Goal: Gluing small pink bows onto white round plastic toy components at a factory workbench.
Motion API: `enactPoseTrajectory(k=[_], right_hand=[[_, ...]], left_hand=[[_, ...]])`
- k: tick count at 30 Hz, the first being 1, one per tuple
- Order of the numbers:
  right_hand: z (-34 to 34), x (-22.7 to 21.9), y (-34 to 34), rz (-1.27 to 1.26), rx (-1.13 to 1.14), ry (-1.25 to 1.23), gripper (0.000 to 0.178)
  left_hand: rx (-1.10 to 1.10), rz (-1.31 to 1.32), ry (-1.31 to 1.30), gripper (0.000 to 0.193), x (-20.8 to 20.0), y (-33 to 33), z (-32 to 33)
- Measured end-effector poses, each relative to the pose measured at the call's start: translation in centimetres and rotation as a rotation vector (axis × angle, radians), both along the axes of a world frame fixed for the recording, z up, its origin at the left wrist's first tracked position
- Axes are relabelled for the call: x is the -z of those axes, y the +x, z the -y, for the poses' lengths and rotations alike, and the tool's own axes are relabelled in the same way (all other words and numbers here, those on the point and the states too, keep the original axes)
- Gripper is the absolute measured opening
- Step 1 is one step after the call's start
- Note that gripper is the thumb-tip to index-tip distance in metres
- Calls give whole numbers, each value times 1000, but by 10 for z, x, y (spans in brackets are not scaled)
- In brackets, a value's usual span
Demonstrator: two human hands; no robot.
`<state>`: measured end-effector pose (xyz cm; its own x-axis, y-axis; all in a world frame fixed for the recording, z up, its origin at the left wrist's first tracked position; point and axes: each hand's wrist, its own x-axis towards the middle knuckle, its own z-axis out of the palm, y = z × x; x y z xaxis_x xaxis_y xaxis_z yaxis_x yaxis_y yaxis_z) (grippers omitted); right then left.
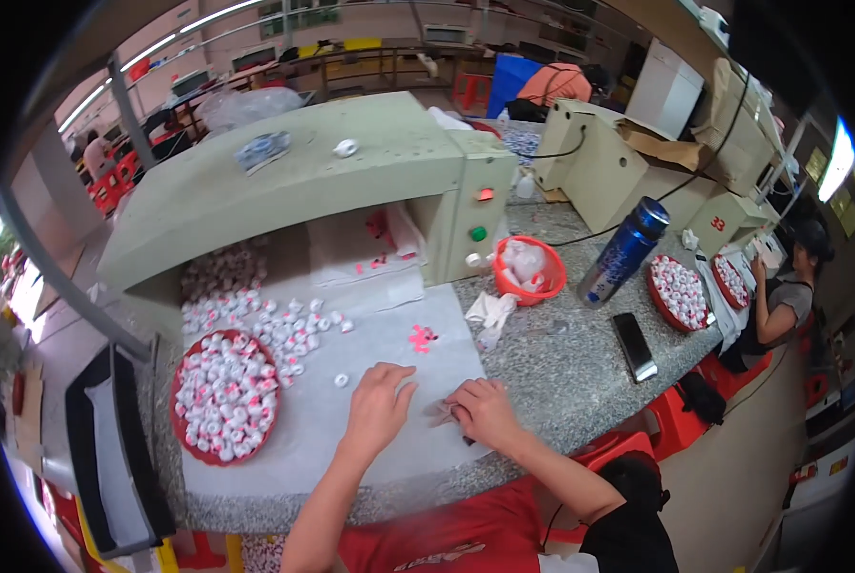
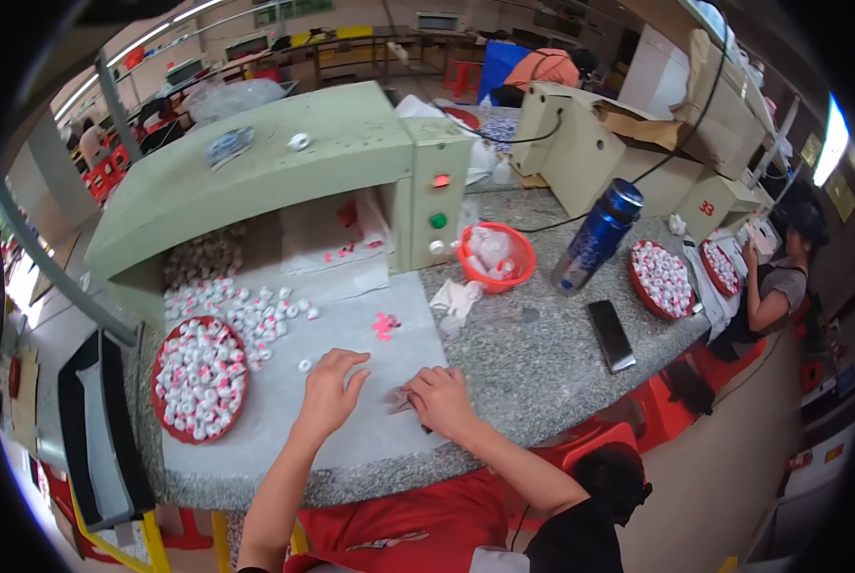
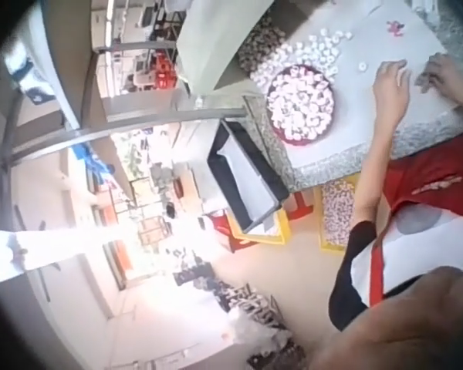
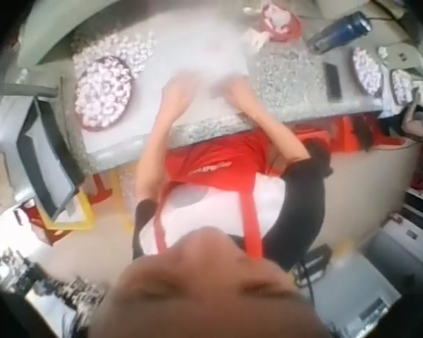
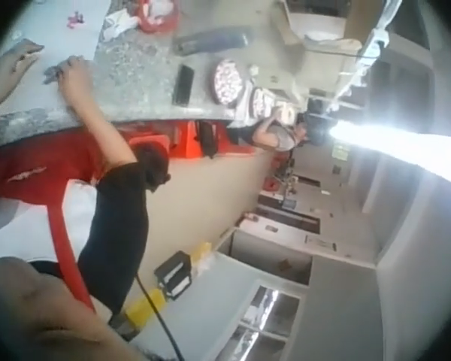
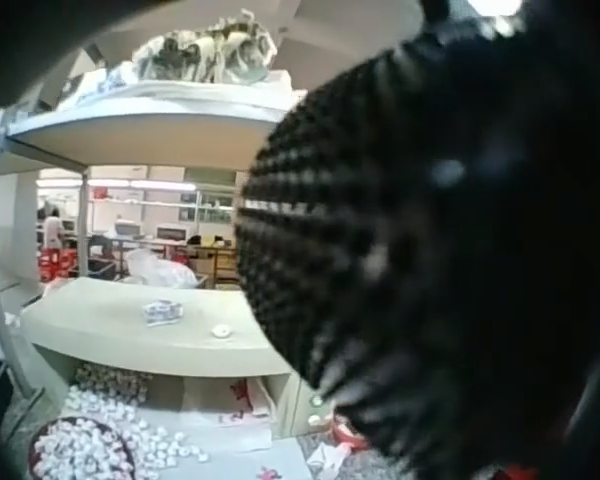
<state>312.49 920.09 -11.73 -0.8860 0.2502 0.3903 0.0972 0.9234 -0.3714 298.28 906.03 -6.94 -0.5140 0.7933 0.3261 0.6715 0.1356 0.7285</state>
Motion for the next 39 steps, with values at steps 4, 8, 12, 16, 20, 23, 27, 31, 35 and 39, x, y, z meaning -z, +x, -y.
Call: enactPoseTrajectory(k=[4, 8, 12, 16, 20, 23, 27, 31, 35, 39], right_hand=[[-44, -12, 23, -170, 254, -55, 13], [-79, -18, 47, -116, 497, -135, 22], [-87, -24, 31, -376, 304, -650, 39], [-90, -31, -3, -238, 349, -819, 47], [-83, -8, -22, -49, 378, -628, 49], [-76, 0, -29, 17, 323, -618, 46], [-75, 28, -34, -6, 383, -511, 40], [-76, 19, -24, -67, 404, -515, 34], [-55, -8, -10, -312, 296, -291, 32], [2, -13, -17, 11, -94, -847, 30]], left_hand=[[-232, -382, -84, 44, 38, -25, -75], [-352, -426, -318, 48, 55, -35, -95], [-279, -459, -348, 31, 72, -47, -113], [-197, -395, -432, 21, 77, -60, -112], [-198, -291, -548, 12, 63, -32, -89], [-153, -217, -185, 14, 56, -14, -67], [-267, -632, -166, 37, 85, -49, -21], [-564, -925, -233, 25, 57, -37, 34], [-430, -776, -282, 28, 80, -48, 44], [-459, 269, -12, 21, 62, -52, 55]])
